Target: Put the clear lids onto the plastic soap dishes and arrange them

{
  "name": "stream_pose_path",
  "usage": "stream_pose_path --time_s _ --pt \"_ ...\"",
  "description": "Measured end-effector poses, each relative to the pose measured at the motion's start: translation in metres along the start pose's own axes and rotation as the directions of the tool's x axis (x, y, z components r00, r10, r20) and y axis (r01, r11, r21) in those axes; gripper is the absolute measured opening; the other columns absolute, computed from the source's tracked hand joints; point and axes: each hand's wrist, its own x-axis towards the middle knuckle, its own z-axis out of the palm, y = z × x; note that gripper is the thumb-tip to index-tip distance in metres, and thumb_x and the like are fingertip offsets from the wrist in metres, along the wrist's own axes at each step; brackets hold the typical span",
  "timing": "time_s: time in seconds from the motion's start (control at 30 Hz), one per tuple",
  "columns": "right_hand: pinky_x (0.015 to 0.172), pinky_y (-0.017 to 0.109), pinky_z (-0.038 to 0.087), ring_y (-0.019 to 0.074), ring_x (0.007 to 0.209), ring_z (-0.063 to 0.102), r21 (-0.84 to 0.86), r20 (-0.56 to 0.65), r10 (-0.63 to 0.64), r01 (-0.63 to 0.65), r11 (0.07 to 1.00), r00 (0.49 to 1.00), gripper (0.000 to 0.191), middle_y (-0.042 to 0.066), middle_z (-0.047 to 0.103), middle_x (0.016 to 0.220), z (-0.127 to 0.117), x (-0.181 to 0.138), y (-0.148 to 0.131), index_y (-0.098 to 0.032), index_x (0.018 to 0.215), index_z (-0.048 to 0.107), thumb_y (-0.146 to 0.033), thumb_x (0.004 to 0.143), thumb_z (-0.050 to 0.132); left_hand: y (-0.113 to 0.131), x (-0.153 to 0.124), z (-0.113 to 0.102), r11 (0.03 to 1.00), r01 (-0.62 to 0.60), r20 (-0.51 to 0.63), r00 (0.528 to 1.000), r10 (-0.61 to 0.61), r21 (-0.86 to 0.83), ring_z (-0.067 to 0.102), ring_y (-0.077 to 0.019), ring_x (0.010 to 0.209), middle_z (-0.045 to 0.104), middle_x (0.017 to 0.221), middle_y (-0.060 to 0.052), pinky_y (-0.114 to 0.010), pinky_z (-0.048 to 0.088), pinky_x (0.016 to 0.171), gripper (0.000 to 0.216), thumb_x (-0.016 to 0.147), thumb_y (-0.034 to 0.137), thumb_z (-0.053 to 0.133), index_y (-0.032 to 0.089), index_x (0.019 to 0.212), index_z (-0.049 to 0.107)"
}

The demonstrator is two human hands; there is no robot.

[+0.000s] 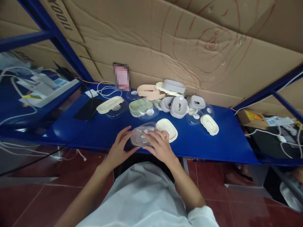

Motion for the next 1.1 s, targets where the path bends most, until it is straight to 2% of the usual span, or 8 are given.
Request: stream_pose_path --time_s 0.13,0.23,0.3,0.43,0.6,0.8,0.93,1.1 --pt "0.120 0.049 0.038 0.0298 0.141 0.055 0.048 0.028 -0.060 0.059 0.997 0.998 0.050 0.009 0.062 0.155 0.002 0.004 -0.010 -0.032 0.152 0.059 -0.049 0.106 0.063 -0.002 -0.001 -0.001 1.000 0.001 0.043 0.999 0.000 -0.018 0.055 -0.0318 0.147 0.044 0.164 -0.012 -0.050 0.057 0.115 0.067 0.100 0.031 0.071 0.036 0.161 0.043" --pt "0.125 0.055 0.034 0.0338 0.155 0.041 0.082 -0.020 -0.016 0.018 0.996 1.000 0.054 0.012 0.052 0.164 0.000 0.000 0.000 -0.029 0.155 0.056 -0.048 0.105 0.065 -0.003 -0.001 -0.001 0.998 0.000 0.031 1.000 0.002 -0.055 0.059 -0.0310 0.142 0.044 0.165 -0.012 -0.049 0.058 0.113 0.061 0.100 0.034 0.071 0.036 0.157 0.049" --pt "0.125 0.057 0.036 0.0337 0.156 0.041 0.129 -0.040 0.010 -0.005 0.992 0.999 0.055 0.012 0.051 0.164 -0.001 -0.005 0.008 -0.029 0.157 0.054 -0.046 0.105 0.065 -0.002 -0.001 -0.002 0.998 0.024 0.034 0.999 -0.023 -0.053 0.058 -0.0309 0.143 0.044 0.165 -0.012 -0.050 0.057 0.115 0.061 0.100 0.034 0.071 0.035 0.157 0.048" --pt "0.114 0.051 0.050 0.0303 0.136 0.060 0.196 -0.117 0.100 -0.076 0.978 0.988 0.045 0.011 0.065 0.142 -0.002 -0.011 0.017 -0.032 0.146 0.065 -0.044 0.103 0.068 0.000 0.000 -0.002 0.998 0.068 0.058 0.996 -0.067 -0.017 0.051 -0.0310 0.150 0.048 0.163 -0.011 -0.051 0.053 0.120 0.067 0.100 0.033 0.071 0.035 0.160 0.042" --pt "0.108 0.053 0.055 0.0308 0.123 0.065 0.195 -0.206 0.199 -0.160 0.968 0.958 0.038 0.012 0.066 0.122 -0.001 -0.011 0.015 -0.027 0.134 0.073 -0.046 0.101 0.071 0.002 0.000 -0.004 0.998 0.058 0.068 0.996 -0.058 -0.005 0.051 -0.0312 0.151 0.047 0.164 -0.012 -0.050 0.052 0.121 0.067 0.100 0.039 0.071 0.034 0.161 0.042" --pt "0.126 0.056 0.044 0.0329 0.158 0.040 0.263 -0.073 0.099 -0.076 0.962 0.992 0.046 0.012 0.051 0.157 0.000 -0.008 0.009 -0.031 0.147 0.063 -0.042 0.103 0.069 0.000 0.001 -0.007 0.991 0.103 0.081 0.992 -0.095 -0.091 0.054 -0.0308 0.148 0.052 0.161 -0.012 -0.053 0.048 0.123 0.060 0.098 0.049 0.073 0.030 0.151 0.052" --pt "0.126 0.057 0.044 0.0316 0.154 0.045 0.207 -0.072 0.071 -0.054 0.977 0.995 0.055 0.013 0.051 0.158 0.002 -0.008 0.008 -0.032 0.156 0.056 -0.042 0.103 0.068 -0.003 0.003 -0.008 0.979 0.149 0.069 0.988 -0.140 -0.139 0.057 -0.0286 0.146 0.056 0.159 -0.010 -0.052 0.049 0.123 0.055 0.101 0.048 0.069 0.030 0.150 0.054" --pt "0.124 0.057 0.047 0.0320 0.149 0.048 0.121 -0.102 0.032 -0.020 0.992 0.994 0.061 0.014 0.054 0.156 0.004 -0.013 0.009 -0.031 0.161 0.051 -0.038 0.103 0.069 -0.006 0.003 -0.009 0.982 0.128 0.105 0.988 -0.114 -0.137 0.053 -0.0291 0.151 0.054 0.162 -0.010 -0.053 0.046 0.125 0.055 0.102 0.049 0.065 0.029 0.152 0.053"
